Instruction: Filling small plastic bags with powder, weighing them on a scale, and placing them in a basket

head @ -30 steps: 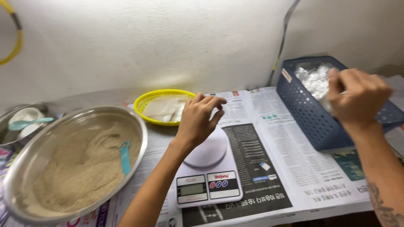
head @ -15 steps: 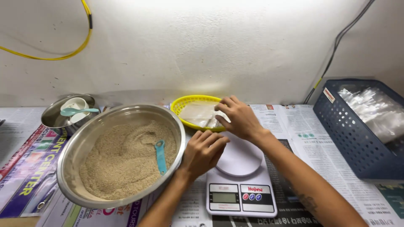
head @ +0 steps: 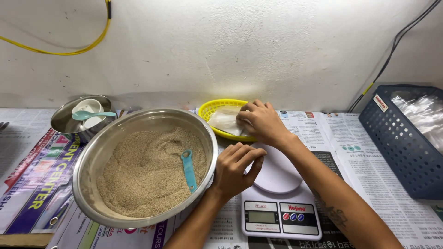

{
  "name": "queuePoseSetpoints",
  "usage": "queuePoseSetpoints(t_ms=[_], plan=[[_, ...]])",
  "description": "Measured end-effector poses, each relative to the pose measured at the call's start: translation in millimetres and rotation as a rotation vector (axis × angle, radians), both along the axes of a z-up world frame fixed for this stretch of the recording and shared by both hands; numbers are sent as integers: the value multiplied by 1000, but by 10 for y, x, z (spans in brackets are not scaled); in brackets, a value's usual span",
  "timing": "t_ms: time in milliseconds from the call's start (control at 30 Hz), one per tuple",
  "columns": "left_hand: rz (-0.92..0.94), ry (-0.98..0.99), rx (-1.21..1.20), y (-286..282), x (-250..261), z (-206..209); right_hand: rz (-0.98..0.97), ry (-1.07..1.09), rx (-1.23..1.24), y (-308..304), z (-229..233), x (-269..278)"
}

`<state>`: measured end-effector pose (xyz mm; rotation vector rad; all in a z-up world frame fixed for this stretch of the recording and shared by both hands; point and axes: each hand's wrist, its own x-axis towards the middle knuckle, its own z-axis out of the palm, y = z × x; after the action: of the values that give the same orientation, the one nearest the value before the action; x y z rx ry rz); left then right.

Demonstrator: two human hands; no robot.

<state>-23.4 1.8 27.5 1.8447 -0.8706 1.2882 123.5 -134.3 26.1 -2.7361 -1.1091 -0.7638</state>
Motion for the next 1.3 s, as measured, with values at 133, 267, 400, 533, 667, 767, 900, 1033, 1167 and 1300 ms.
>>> queuePoseSetpoints(t_ms=[133, 267, 400, 533, 667, 767, 900, 1033, 1167, 1300], plan=[[-4, 16, 5, -3, -15, -39, -19, -75, 7, -54, 4, -73], [-2, 19, 6, -32, -30, -63, -31, -137, 19, -128, -51, -41], [12, 16, 14, -37, -43, -69, -9, 17, 58, -84, 131, -215], [23, 21, 17, -31, -35, -82, -36, 9, 81, -114, 241, -294], [16, 115, 19, -19, -75, -130, 13, 75, 485, -212, 428, -683], [10, 243, -36, -37, -68, -140, 91, 337, 848, -372, 405, -852], [-13, 417, -196, -99, -68, -222, 138, 684, 1201, -556, 227, -1087], [-98, 481, -294, -159, 70, -213, 152, 709, 1307, -612, 26, -1072], [-205, 682, -406, -274, 132, 17, 133, 700, 1270, -636, -47, -1110], [-183, 622, -437, -293, 202, 25, 60, 652, 1135, -670, -2, -1155]])
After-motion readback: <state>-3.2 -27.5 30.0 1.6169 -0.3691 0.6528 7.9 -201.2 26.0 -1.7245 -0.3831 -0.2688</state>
